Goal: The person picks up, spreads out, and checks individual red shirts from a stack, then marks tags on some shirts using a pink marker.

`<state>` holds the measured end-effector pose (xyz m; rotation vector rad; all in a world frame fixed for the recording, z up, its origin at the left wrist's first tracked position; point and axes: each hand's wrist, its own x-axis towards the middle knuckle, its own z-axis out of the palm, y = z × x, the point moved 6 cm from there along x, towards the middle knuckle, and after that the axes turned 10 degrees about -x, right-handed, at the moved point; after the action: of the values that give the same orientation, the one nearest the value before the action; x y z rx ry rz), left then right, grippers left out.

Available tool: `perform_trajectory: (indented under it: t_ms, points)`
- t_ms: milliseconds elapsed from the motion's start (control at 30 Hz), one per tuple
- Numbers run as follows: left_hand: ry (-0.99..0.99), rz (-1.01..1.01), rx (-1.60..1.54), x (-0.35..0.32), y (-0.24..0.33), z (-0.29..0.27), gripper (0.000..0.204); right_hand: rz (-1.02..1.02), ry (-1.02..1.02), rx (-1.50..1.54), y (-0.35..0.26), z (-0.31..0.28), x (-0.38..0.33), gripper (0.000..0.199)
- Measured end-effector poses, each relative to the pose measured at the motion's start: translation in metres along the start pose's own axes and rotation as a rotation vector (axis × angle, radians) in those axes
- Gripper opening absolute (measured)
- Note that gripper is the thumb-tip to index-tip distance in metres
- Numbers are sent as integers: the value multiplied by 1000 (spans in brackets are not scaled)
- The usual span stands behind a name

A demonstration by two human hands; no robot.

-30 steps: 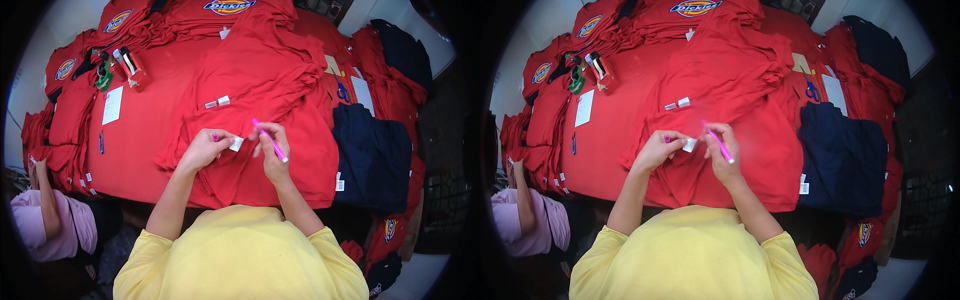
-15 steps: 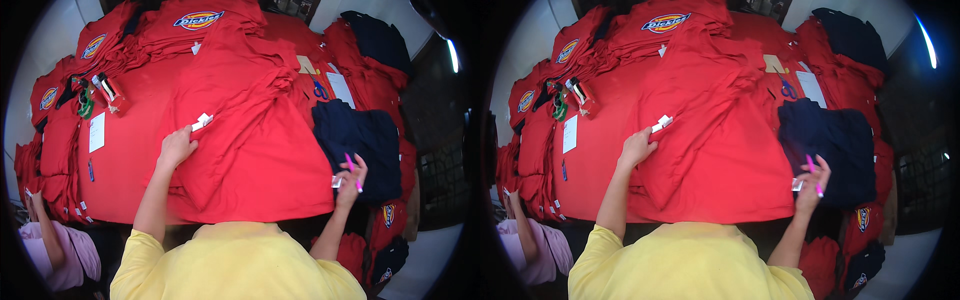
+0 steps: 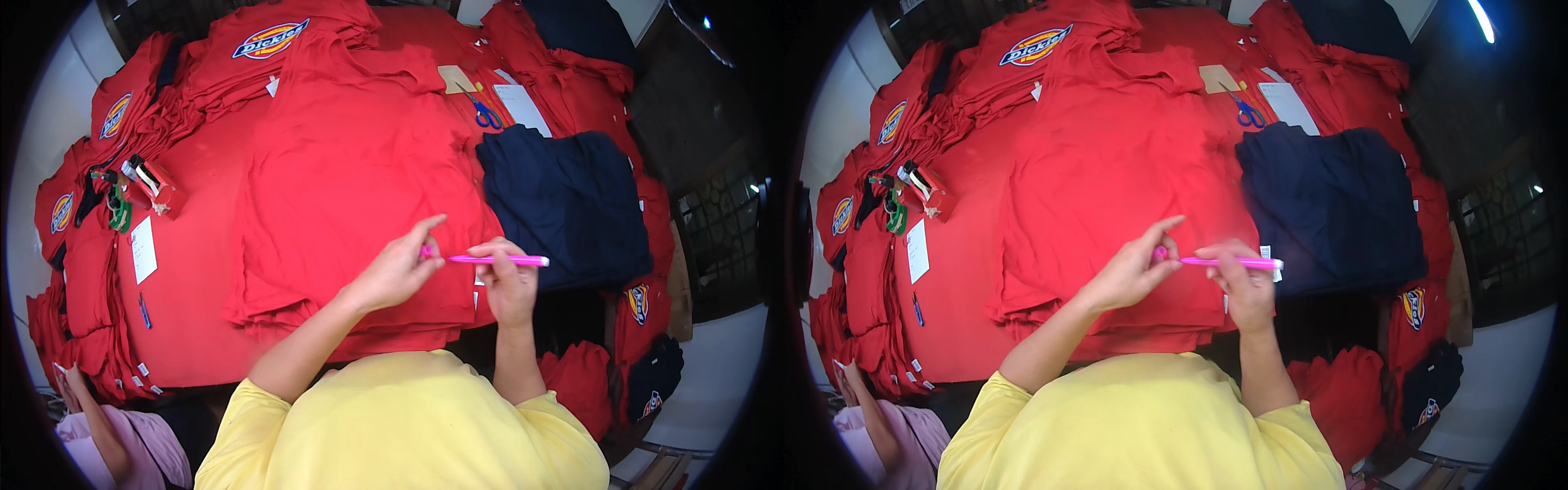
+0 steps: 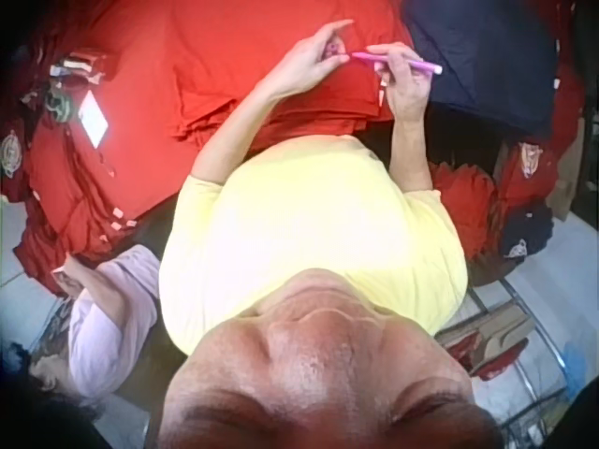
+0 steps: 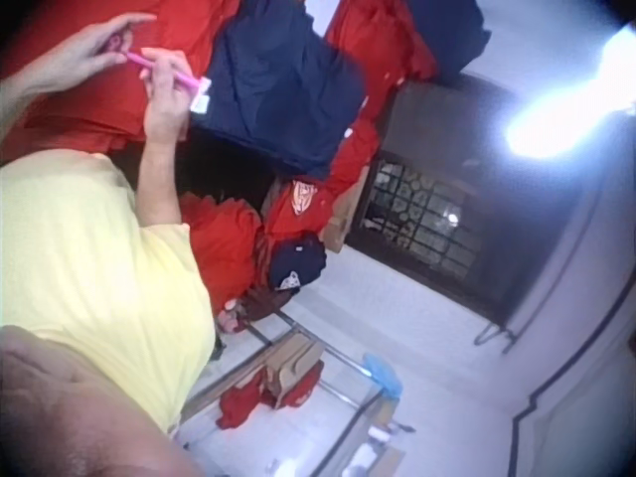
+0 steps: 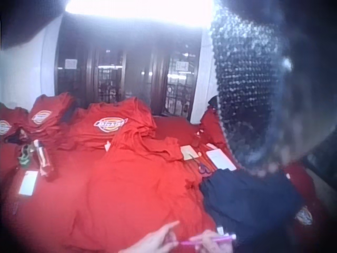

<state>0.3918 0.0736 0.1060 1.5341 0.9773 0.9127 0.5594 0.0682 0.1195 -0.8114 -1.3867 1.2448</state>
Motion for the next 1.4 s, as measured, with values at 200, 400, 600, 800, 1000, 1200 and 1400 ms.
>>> perform_trajectory:
  t_ms: [200, 400, 600, 800, 1000, 1200, 1400]
  points:
    - [45, 17, 81, -12, -7, -1, 58, -27, 59, -166, 11, 33, 5, 12]
    - [87, 167, 134, -27, -2, 0, 58, -23, -15, -353, 22, 44, 5, 7]
    - [117, -27, -93, -40, 7, -12, 49, 44, 91, -301, 31, 48, 9, 14]
    - [194, 29, -232, -45, -6, -31, 26, 55, -58, -142, 48, 56, 10, 22]
    - [623, 95, -62, -80, -43, -172, 18, 90, 52, -464, 27, -12, -10, 27]
    - [1160, 9, 423, -122, -189, -409, 20, 201, 678, -711, 40, -160, -109, 19]
    - [1094, -184, 1164, -105, -264, -485, 56, 527, 1072, -980, 133, -270, -303, 11]
